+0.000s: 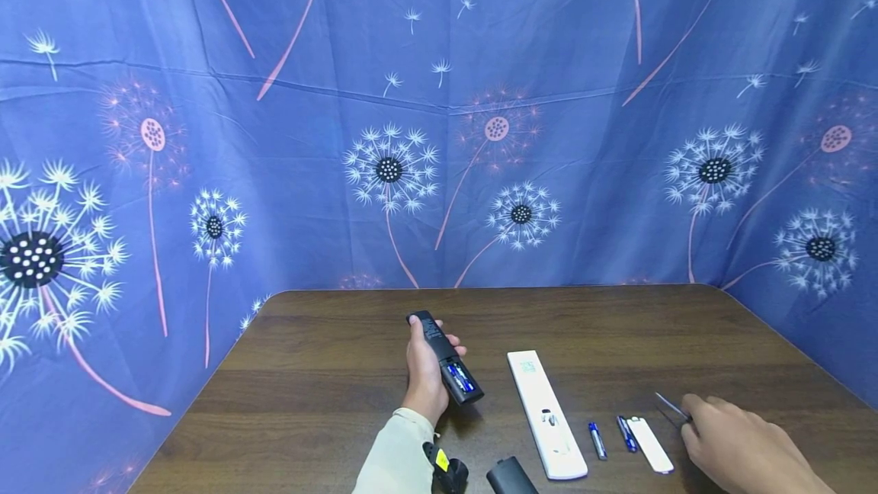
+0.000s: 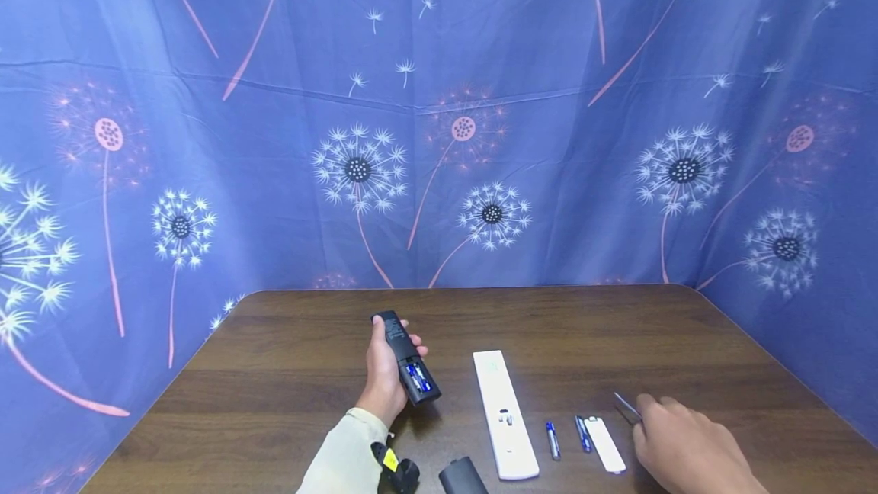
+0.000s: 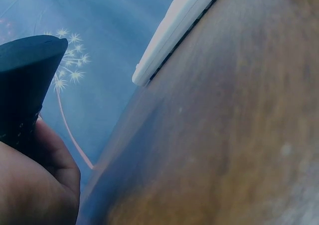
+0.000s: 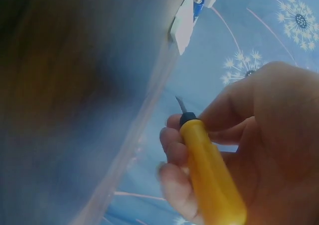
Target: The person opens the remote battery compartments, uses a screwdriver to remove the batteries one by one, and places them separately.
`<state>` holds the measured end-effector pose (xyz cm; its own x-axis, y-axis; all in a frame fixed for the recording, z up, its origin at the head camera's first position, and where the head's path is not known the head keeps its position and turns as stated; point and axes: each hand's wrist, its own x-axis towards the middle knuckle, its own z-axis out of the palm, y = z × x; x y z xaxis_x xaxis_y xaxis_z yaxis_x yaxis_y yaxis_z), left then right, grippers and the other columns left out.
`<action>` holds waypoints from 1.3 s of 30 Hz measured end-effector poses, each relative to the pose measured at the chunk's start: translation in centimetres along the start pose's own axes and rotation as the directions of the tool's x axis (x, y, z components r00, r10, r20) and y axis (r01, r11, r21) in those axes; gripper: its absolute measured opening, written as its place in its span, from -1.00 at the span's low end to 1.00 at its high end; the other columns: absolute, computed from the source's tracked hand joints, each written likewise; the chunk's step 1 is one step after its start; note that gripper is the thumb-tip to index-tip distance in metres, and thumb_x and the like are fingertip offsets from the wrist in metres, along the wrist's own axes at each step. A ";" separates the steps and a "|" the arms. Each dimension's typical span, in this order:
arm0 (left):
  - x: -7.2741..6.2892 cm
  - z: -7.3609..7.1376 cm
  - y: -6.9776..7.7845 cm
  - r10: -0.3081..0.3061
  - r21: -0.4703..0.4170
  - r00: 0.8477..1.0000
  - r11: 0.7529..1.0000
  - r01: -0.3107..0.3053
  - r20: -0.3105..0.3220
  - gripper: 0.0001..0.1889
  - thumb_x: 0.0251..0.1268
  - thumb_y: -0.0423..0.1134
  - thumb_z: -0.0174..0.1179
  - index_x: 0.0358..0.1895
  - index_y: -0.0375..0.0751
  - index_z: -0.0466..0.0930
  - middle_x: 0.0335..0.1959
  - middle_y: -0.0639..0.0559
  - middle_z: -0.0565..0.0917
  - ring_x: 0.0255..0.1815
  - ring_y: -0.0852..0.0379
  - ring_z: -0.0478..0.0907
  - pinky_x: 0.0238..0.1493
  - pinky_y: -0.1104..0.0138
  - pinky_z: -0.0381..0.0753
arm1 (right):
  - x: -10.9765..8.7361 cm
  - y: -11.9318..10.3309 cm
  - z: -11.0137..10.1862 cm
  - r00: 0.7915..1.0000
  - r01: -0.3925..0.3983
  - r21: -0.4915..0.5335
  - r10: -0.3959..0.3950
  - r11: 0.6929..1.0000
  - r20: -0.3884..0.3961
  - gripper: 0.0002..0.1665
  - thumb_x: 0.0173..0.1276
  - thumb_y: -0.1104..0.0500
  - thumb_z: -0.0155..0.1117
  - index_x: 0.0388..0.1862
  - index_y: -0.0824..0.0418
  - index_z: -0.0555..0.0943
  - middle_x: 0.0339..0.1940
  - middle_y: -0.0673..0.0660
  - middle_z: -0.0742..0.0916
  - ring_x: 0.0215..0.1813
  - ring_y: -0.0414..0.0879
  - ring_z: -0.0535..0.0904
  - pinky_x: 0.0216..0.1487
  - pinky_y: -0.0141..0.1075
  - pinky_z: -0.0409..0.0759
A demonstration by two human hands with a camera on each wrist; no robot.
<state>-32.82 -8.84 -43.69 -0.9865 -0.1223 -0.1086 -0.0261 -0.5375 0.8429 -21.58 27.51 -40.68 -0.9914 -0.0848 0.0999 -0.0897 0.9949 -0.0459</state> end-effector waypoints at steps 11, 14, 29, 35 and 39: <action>0.1 -0.2 0.0 -0.003 0.009 1.000 1.000 0.003 0.011 -0.20 0.52 0.39 -0.40 0.35 -0.28 0.27 -0.38 -0.04 0.60 -0.43 0.08 0.65 -0.14 0.14 0.58 | 0.0 -0.9 -0.4 0.999 -0.023 0.097 0.026 0.995 -0.030 -0.94 0.34 0.15 0.20 -0.36 0.03 0.55 -0.49 -0.06 0.53 -0.46 -0.10 0.37 -0.50 -0.09 0.32; 0.0 -0.2 0.0 -0.003 0.011 1.000 1.000 0.003 0.009 -0.20 0.52 0.39 -0.40 0.35 -0.28 0.28 -0.38 -0.04 0.60 -0.43 0.09 0.65 -0.15 0.15 0.59 | 0.1 -1.0 -0.5 1.000 -0.026 0.109 0.025 0.994 0.006 -0.94 0.35 0.11 0.23 -0.27 0.06 0.59 -0.43 -0.05 0.60 -0.41 -0.10 0.43 -0.47 -0.05 0.39; -0.3 0.0 0.1 -0.003 0.036 1.000 0.999 0.002 0.018 -0.21 0.52 0.39 -0.41 0.35 -0.27 0.27 -0.35 -0.06 0.62 -0.40 0.06 0.67 -0.22 0.20 0.56 | 0.3 -1.7 -0.8 0.999 -0.009 0.135 0.015 0.991 -0.043 -0.89 0.27 0.16 0.28 -0.25 0.14 0.65 -0.38 -0.03 0.66 -0.37 -0.11 0.46 -0.41 -0.05 0.45; -0.2 -0.1 0.1 -0.002 0.027 1.000 1.000 0.002 0.025 -0.20 0.53 0.38 -0.41 0.36 -0.29 0.27 -0.37 -0.04 0.61 -0.41 0.07 0.66 -0.22 0.21 0.56 | 0.3 -2.3 -1.0 0.998 0.015 0.116 -0.007 0.993 -0.065 -0.89 0.29 0.15 0.29 -0.21 0.09 0.66 -0.32 -0.02 0.70 -0.31 -0.09 0.59 -0.36 0.03 0.53; -0.2 -0.1 0.0 -0.004 0.025 0.999 1.000 0.003 0.032 -0.20 0.53 0.38 -0.41 0.36 -0.29 0.26 -0.36 -0.05 0.61 -0.42 0.09 0.66 -0.19 0.19 0.56 | 0.2 -2.7 -1.2 0.999 0.017 0.107 -0.011 0.994 -0.052 -0.85 0.35 0.12 0.27 -0.12 0.04 0.67 -0.29 -0.01 0.73 -0.29 -0.10 0.62 -0.40 0.03 0.53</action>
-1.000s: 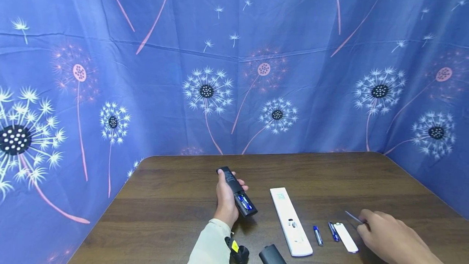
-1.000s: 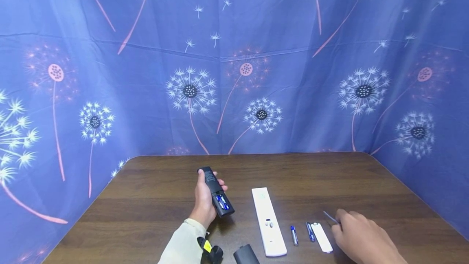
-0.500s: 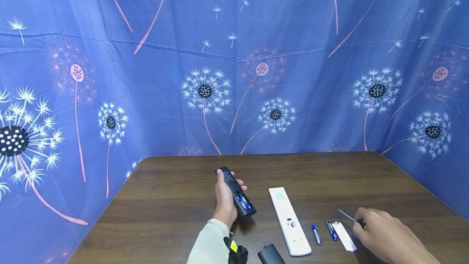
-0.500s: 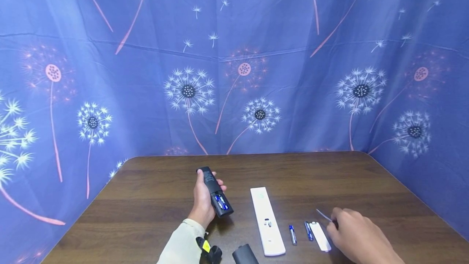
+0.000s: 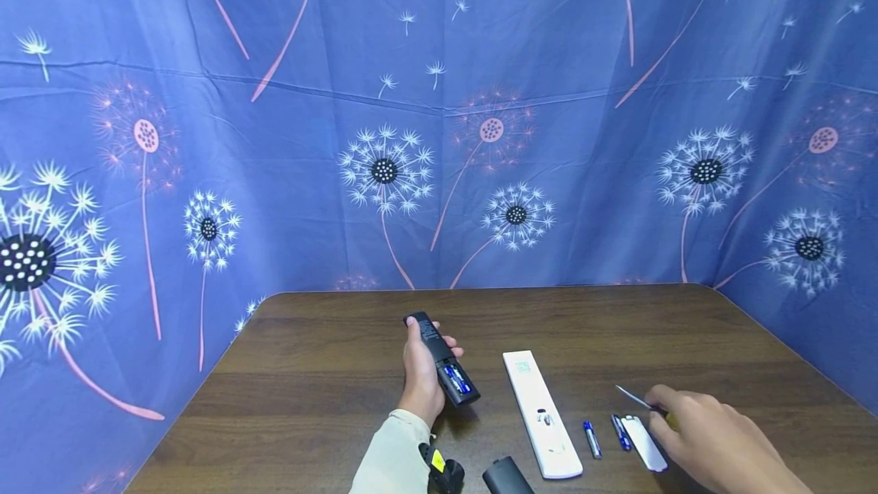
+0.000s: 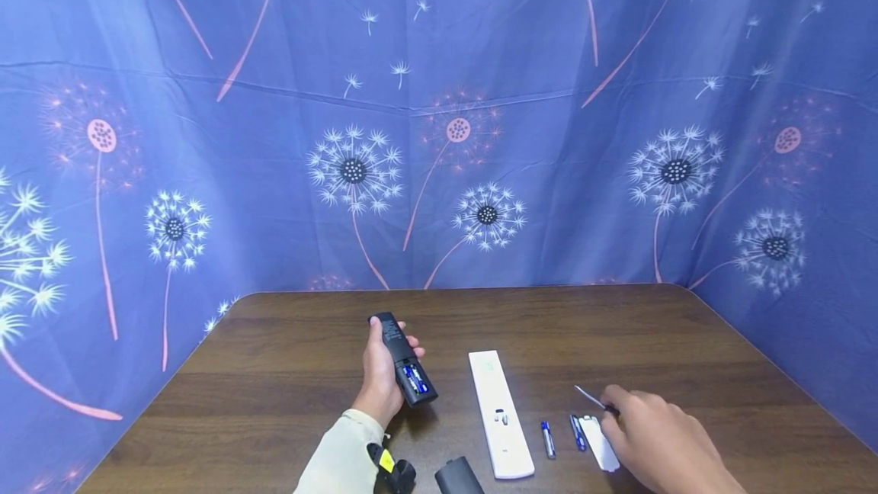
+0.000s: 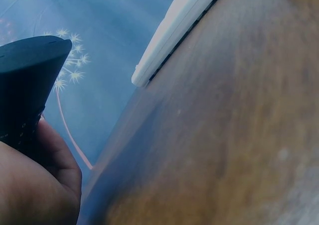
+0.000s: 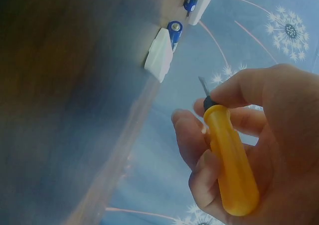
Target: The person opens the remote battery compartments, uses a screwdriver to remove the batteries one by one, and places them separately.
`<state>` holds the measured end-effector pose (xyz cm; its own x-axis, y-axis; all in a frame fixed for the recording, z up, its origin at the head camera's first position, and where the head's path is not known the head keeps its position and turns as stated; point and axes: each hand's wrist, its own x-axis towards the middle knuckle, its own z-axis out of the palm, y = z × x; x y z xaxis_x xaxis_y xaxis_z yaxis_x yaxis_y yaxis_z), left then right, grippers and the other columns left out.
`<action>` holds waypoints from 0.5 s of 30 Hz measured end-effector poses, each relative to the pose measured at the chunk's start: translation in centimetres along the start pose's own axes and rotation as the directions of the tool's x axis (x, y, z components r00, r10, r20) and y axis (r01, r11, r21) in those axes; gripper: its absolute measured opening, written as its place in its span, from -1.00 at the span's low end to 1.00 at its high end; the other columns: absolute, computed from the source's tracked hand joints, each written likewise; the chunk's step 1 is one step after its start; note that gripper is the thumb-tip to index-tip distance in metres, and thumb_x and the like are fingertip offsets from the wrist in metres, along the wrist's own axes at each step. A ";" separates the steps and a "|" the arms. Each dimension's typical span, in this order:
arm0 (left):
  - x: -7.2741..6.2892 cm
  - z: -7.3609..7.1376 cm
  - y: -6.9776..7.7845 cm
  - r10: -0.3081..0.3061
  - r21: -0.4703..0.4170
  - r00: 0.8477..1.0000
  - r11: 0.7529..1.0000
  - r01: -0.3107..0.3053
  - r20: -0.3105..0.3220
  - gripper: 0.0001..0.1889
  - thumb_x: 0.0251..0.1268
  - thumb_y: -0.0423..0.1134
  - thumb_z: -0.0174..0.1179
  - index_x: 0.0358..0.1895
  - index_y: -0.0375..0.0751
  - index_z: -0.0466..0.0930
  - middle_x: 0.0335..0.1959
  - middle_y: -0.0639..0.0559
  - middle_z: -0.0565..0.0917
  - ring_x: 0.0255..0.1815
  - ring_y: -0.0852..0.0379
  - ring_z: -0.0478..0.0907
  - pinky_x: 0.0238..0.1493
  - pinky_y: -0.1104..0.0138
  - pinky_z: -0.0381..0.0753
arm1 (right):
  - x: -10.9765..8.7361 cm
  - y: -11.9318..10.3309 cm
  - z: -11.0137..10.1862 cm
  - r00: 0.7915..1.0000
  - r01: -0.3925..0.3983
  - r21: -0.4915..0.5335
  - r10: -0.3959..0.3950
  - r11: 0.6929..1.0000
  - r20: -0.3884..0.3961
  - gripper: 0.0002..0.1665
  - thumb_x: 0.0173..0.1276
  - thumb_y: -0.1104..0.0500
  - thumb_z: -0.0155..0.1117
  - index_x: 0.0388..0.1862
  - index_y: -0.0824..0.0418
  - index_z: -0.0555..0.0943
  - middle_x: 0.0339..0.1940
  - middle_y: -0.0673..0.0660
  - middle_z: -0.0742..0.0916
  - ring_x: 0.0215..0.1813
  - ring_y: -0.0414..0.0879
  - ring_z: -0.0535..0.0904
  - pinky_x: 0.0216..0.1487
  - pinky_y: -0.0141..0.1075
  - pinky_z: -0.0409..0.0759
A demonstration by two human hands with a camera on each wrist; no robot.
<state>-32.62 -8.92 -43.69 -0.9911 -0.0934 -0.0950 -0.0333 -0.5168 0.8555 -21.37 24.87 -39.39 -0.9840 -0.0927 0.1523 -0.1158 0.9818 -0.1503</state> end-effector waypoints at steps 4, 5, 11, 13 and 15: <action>0.0 0.0 0.0 0.001 -0.002 1.000 1.000 -0.001 0.000 -0.21 0.53 0.38 -0.41 0.35 -0.28 0.26 -0.35 -0.07 0.61 -0.42 0.09 0.66 -0.18 0.18 0.56 | 0.1 -0.4 0.0 0.999 -0.024 0.003 0.024 1.000 0.044 -0.84 0.42 0.08 0.22 -0.07 0.01 0.65 -0.33 -0.02 0.71 -0.36 -0.14 0.55 -0.44 -0.01 0.49; 0.0 0.0 0.0 0.003 -0.003 1.000 1.000 -0.003 0.000 -0.22 0.53 0.37 -0.41 0.34 -0.28 0.27 -0.35 -0.07 0.62 -0.43 0.09 0.66 -0.18 0.18 0.57 | 0.1 -0.5 0.0 0.999 -0.027 0.005 0.026 1.000 0.047 -0.85 0.42 0.07 0.22 -0.08 0.00 0.65 -0.36 -0.03 0.70 -0.38 -0.15 0.53 -0.45 -0.02 0.47; 0.1 0.1 -0.1 0.006 0.001 1.000 1.000 -0.006 -0.001 -0.21 0.53 0.38 -0.41 0.34 -0.30 0.27 -0.34 -0.09 0.62 -0.42 0.09 0.66 -0.18 0.17 0.56 | 0.1 -1.0 0.0 0.999 -0.034 0.022 0.033 0.999 0.028 -0.89 0.41 0.06 0.23 -0.14 0.00 0.65 -0.44 -0.08 0.65 -0.44 -0.17 0.46 -0.48 -0.08 0.41; 0.1 0.1 -0.1 0.004 0.000 1.000 1.000 -0.004 0.000 -0.20 0.53 0.38 -0.40 0.35 -0.30 0.26 -0.34 -0.09 0.62 -0.42 0.08 0.65 -0.14 0.15 0.56 | 0.2 -1.2 0.0 0.999 -0.038 0.028 0.037 0.999 0.032 -0.88 0.41 0.05 0.23 -0.15 0.00 0.65 -0.43 -0.09 0.66 -0.44 -0.18 0.47 -0.48 -0.08 0.42; 0.0 0.0 -0.1 0.001 0.003 1.000 1.000 -0.001 -0.001 -0.20 0.53 0.38 -0.41 0.36 -0.31 0.25 -0.34 -0.08 0.61 -0.42 0.09 0.65 -0.15 0.15 0.55 | 0.3 -1.4 0.1 0.999 -0.037 0.034 0.036 0.999 0.041 -0.89 0.41 0.05 0.23 -0.17 0.00 0.65 -0.43 -0.09 0.66 -0.45 -0.18 0.47 -0.47 -0.08 0.43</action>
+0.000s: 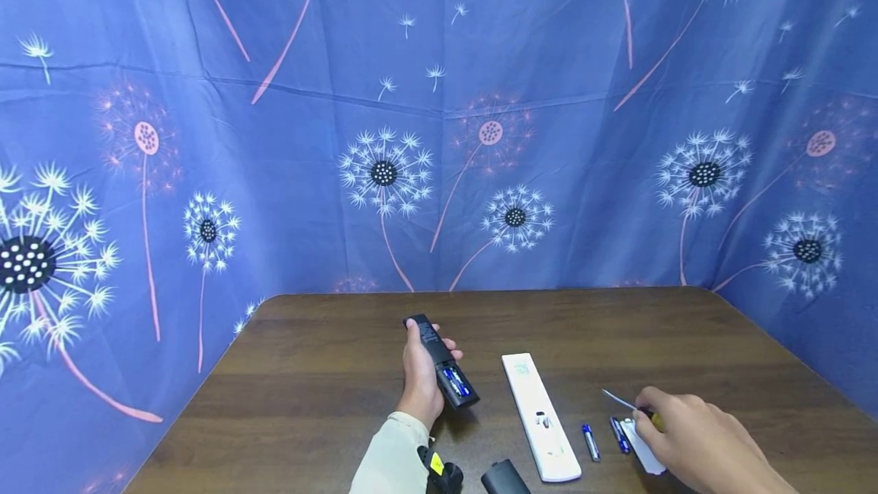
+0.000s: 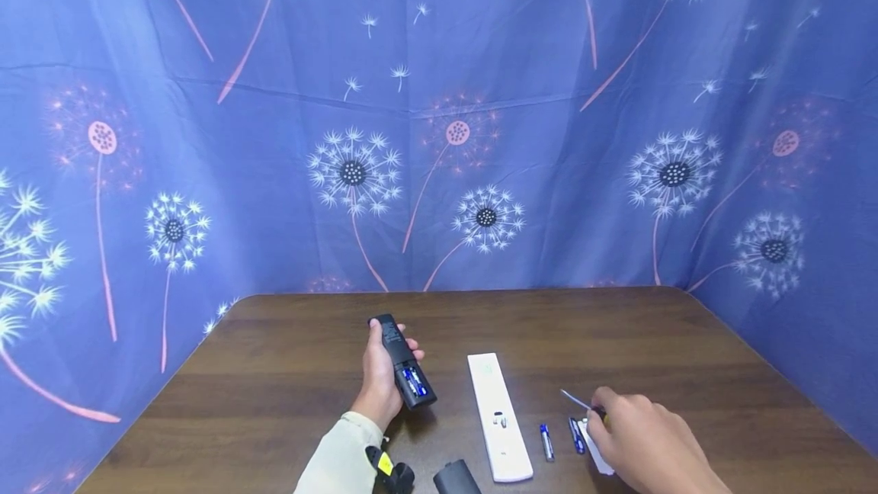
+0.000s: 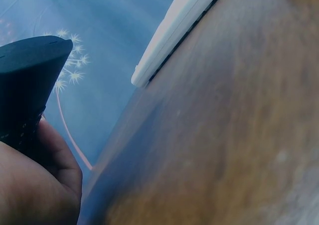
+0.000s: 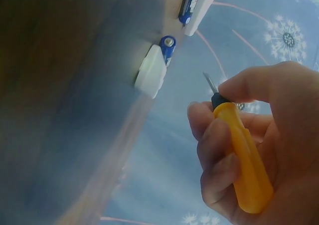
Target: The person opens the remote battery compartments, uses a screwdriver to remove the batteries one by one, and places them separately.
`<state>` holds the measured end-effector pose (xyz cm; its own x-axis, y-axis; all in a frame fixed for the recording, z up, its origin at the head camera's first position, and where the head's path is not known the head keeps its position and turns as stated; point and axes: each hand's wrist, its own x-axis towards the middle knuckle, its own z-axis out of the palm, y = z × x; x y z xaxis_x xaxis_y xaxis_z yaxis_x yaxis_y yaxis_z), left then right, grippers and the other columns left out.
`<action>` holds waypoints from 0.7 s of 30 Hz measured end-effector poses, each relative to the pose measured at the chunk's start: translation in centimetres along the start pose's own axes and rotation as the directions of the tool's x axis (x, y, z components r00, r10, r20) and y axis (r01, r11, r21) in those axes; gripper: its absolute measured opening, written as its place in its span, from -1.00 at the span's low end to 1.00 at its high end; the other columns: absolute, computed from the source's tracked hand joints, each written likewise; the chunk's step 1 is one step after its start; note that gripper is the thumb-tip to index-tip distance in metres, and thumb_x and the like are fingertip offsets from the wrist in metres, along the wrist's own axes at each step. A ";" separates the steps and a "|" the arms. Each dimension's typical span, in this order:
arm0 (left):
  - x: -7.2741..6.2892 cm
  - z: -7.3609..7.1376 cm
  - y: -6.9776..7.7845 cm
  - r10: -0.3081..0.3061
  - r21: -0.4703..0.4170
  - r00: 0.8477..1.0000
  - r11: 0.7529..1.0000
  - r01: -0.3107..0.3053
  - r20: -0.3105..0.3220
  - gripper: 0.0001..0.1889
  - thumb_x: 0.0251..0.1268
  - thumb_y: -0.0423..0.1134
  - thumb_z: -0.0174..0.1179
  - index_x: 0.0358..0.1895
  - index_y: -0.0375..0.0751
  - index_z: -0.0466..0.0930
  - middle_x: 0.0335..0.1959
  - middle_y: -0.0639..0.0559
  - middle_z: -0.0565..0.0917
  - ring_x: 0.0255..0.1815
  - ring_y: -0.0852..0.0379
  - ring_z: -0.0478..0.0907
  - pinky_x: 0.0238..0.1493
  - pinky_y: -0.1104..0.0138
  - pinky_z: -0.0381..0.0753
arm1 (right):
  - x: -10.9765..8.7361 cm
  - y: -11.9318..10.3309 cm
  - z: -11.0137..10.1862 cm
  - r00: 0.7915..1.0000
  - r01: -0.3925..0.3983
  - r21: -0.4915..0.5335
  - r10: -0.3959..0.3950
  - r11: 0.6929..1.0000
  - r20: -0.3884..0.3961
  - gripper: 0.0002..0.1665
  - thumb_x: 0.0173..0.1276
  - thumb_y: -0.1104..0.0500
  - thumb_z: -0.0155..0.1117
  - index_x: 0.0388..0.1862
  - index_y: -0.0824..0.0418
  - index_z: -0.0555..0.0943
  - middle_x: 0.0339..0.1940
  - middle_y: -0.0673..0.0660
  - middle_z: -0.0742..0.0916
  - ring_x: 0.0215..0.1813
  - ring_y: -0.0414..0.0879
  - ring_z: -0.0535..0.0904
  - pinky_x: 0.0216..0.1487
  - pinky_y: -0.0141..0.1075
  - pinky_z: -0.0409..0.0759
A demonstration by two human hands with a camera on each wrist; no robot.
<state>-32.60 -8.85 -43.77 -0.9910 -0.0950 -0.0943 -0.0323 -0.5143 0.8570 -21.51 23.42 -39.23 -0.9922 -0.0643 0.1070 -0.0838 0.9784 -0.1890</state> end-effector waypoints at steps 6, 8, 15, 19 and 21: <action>-0.2 0.2 0.1 0.007 -0.002 1.000 1.000 -0.007 0.002 -0.21 0.55 0.35 -0.42 0.35 -0.33 0.24 -0.38 -0.06 0.60 -0.46 0.11 0.64 -0.23 0.21 0.55 | 0.2 -1.4 0.0 1.000 0.012 0.021 -0.012 1.000 -0.002 -0.92 0.40 0.06 0.26 -0.25 0.00 0.67 -0.52 -0.15 0.60 -0.51 -0.19 0.42 -0.47 -0.14 0.41; -0.1 0.2 0.0 0.016 -0.015 1.000 1.000 -0.016 0.006 -0.22 0.56 0.34 -0.42 0.33 -0.34 0.25 -0.39 -0.05 0.60 -0.48 0.12 0.64 -0.26 0.23 0.56 | 0.2 -2.0 0.0 0.999 0.031 0.021 -0.031 0.999 -0.024 -0.93 0.39 0.07 0.27 -0.28 0.00 0.67 -0.58 -0.17 0.55 -0.54 -0.20 0.38 -0.49 -0.17 0.38; 0.1 0.2 0.0 0.014 -0.023 1.000 1.000 -0.013 0.008 -0.24 0.56 0.33 -0.42 0.33 -0.33 0.26 -0.41 -0.04 0.60 -0.49 0.12 0.63 -0.33 0.28 0.54 | 0.0 -3.7 0.2 0.986 0.118 -0.001 -0.118 0.993 -0.120 -0.97 0.37 0.08 0.30 -0.29 -0.05 0.66 -0.69 -0.23 0.38 -0.64 -0.30 0.22 -0.61 -0.29 0.24; 0.0 0.2 0.0 0.012 -0.025 1.000 1.000 -0.011 0.009 -0.24 0.57 0.33 -0.42 0.32 -0.33 0.26 -0.42 -0.04 0.60 -0.50 0.13 0.63 -0.34 0.28 0.54 | -0.1 -4.5 0.4 0.982 0.130 -0.009 -0.130 0.991 -0.139 -0.96 0.32 0.11 0.29 -0.30 -0.06 0.66 -0.73 -0.24 0.31 -0.66 -0.32 0.18 -0.63 -0.31 0.18; -0.1 0.3 0.1 0.010 -0.027 1.000 1.000 -0.010 0.010 -0.24 0.56 0.33 -0.42 0.32 -0.33 0.26 -0.41 -0.04 0.60 -0.50 0.13 0.62 -0.34 0.28 0.54 | 0.0 -4.9 0.4 0.981 0.133 -0.012 -0.134 0.991 -0.144 -0.94 0.27 0.13 0.29 -0.31 -0.05 0.66 -0.73 -0.24 0.31 -0.64 -0.31 0.21 -0.60 -0.30 0.21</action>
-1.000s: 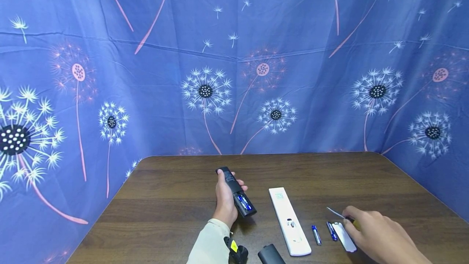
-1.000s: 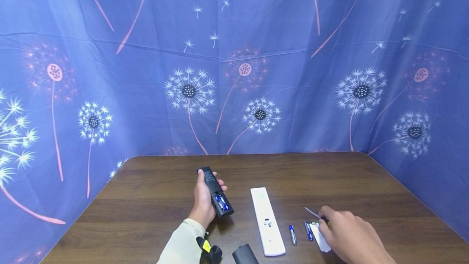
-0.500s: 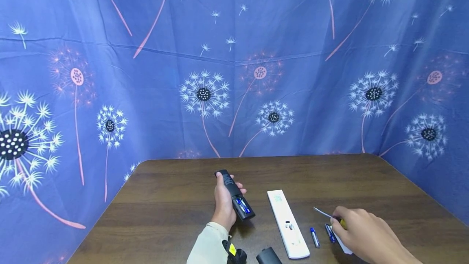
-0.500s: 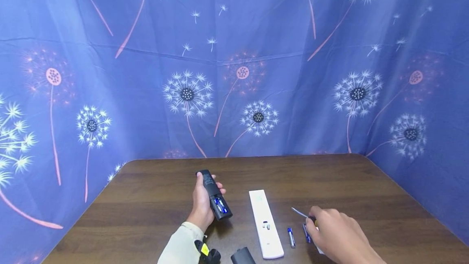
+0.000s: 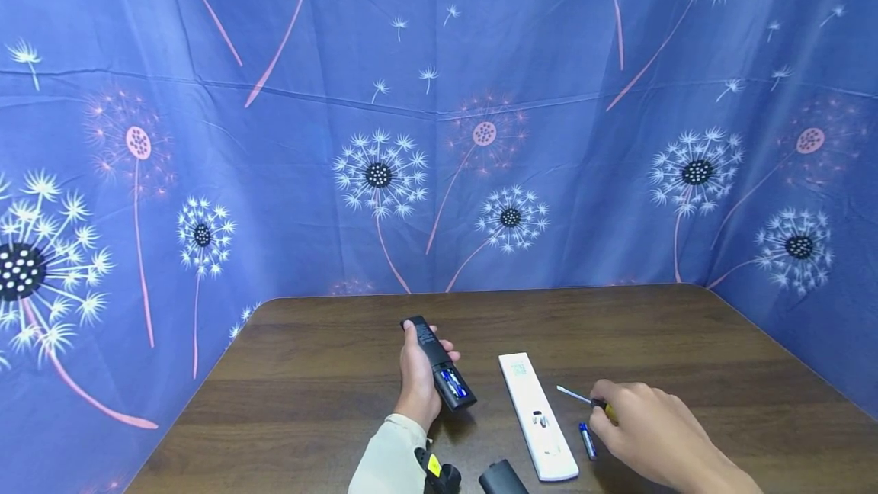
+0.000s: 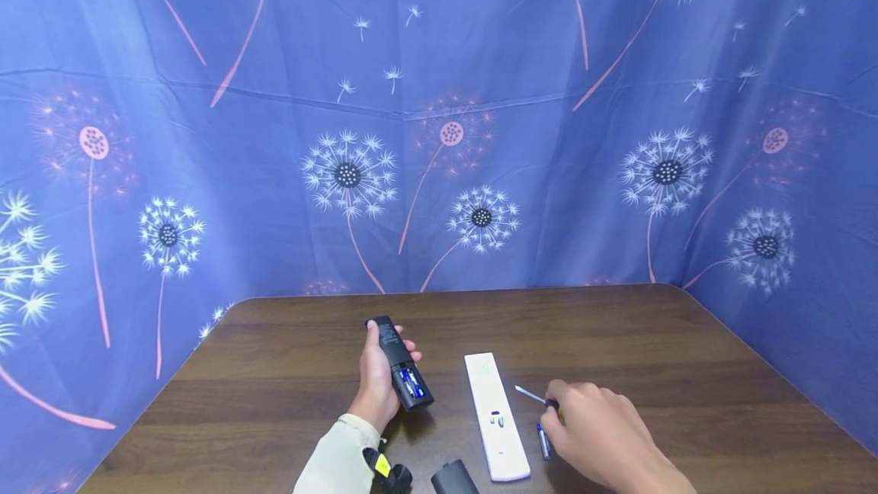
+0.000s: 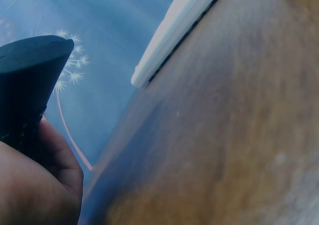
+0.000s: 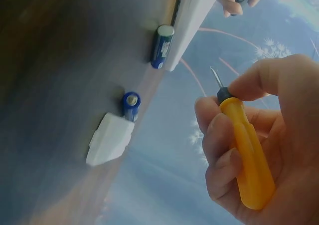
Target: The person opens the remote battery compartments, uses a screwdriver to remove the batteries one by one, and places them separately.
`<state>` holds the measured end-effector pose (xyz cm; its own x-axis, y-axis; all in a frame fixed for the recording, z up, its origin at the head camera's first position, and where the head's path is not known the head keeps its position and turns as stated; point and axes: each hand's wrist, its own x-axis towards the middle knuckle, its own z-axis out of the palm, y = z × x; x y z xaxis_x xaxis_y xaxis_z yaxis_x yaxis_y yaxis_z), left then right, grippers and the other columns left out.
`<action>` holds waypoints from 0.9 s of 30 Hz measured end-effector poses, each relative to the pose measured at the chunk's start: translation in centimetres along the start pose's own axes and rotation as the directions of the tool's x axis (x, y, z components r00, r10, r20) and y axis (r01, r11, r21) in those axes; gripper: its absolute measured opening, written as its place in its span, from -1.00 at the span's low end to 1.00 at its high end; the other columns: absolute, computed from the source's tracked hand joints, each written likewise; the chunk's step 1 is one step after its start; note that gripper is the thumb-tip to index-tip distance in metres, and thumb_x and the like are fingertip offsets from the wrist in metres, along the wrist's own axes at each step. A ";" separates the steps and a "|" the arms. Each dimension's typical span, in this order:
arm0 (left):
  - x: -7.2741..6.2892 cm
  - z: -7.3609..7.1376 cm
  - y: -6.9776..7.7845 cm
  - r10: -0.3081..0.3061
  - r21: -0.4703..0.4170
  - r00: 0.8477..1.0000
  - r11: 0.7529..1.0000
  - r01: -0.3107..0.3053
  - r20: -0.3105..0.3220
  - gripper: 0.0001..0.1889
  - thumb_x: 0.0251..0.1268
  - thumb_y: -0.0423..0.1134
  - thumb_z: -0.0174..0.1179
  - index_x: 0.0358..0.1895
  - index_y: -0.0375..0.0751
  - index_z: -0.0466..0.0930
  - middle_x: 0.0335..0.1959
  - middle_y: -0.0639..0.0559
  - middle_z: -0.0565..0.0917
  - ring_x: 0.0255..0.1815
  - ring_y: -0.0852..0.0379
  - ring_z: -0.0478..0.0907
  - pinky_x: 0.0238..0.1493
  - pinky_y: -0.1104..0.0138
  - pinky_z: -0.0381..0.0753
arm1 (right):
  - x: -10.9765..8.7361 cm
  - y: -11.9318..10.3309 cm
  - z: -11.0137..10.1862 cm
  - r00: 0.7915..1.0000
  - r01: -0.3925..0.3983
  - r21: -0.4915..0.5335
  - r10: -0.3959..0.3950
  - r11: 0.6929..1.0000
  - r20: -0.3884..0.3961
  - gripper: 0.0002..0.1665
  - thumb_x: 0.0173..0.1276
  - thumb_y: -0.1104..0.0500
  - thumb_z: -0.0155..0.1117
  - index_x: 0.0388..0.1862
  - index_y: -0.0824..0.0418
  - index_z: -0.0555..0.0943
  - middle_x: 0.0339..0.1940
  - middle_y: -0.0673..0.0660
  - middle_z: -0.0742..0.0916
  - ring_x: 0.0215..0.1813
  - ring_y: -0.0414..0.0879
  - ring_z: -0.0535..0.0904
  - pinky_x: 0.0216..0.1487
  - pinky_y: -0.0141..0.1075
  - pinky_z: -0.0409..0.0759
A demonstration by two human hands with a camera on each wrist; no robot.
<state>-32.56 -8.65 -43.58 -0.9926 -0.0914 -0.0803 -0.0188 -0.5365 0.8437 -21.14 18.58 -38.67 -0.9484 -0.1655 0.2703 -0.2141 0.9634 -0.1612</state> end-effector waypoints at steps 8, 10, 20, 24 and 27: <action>0.0 -0.1 -0.1 -0.015 0.016 1.000 1.000 0.014 0.008 -0.22 0.55 0.35 -0.43 0.35 -0.32 0.23 -0.38 -0.05 0.59 -0.46 0.12 0.63 -0.28 0.25 0.55 | 0.6 -1.0 0.1 0.999 -0.015 0.017 0.014 1.000 0.039 -0.88 0.21 0.12 0.28 -0.26 -0.03 0.68 -0.65 -0.22 0.43 -0.59 -0.28 0.27 -0.59 -0.28 0.26; 0.0 -0.2 -0.1 -0.017 0.030 1.000 0.999 0.017 0.012 -0.21 0.55 0.36 -0.44 0.37 -0.32 0.22 -0.34 -0.07 0.60 -0.43 0.10 0.64 -0.28 0.25 0.54 | 0.7 -1.2 0.2 1.000 -0.005 0.012 0.005 1.000 0.025 -0.89 0.21 0.12 0.30 -0.27 -0.03 0.67 -0.61 -0.23 0.47 -0.55 -0.27 0.32 -0.55 -0.27 0.30; 0.0 -0.1 -0.1 -0.015 0.035 1.000 0.999 0.014 0.012 -0.19 0.55 0.34 -0.44 0.39 -0.36 0.21 -0.38 -0.05 0.60 -0.45 0.11 0.65 -0.24 0.22 0.55 | 0.9 -2.4 0.4 1.000 0.016 0.060 -0.017 0.998 0.020 -0.91 0.27 0.15 0.26 -0.27 -0.02 0.66 -0.76 -0.31 0.41 -0.66 -0.35 0.28 -0.61 -0.35 0.24; 0.0 -0.1 -0.1 -0.015 0.037 1.000 0.999 0.014 0.017 -0.19 0.55 0.36 -0.42 0.38 -0.33 0.22 -0.37 -0.05 0.60 -0.42 0.08 0.65 -0.25 0.22 0.55 | 1.1 -2.9 0.5 0.998 0.057 0.055 -0.056 0.997 -0.025 -0.91 0.27 0.16 0.27 -0.31 -0.05 0.65 -0.68 -0.27 0.40 -0.63 -0.35 0.26 -0.63 -0.35 0.21; -0.1 -0.2 -0.1 -0.018 0.040 1.000 0.999 0.017 0.017 -0.20 0.54 0.37 -0.41 0.37 -0.31 0.24 -0.34 -0.08 0.61 -0.39 0.05 0.66 -0.27 0.23 0.55 | 1.2 -3.3 0.5 0.996 0.081 0.054 -0.079 0.995 -0.049 -0.90 0.26 0.17 0.27 -0.32 -0.06 0.65 -0.62 -0.28 0.45 -0.59 -0.36 0.29 -0.60 -0.36 0.24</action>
<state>-32.48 -8.74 -43.75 -0.9940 -0.0674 -0.0860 -0.0405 -0.5040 0.8628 -21.72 15.07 -38.31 -0.9160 -0.2303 0.3285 -0.3028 0.9340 -0.1896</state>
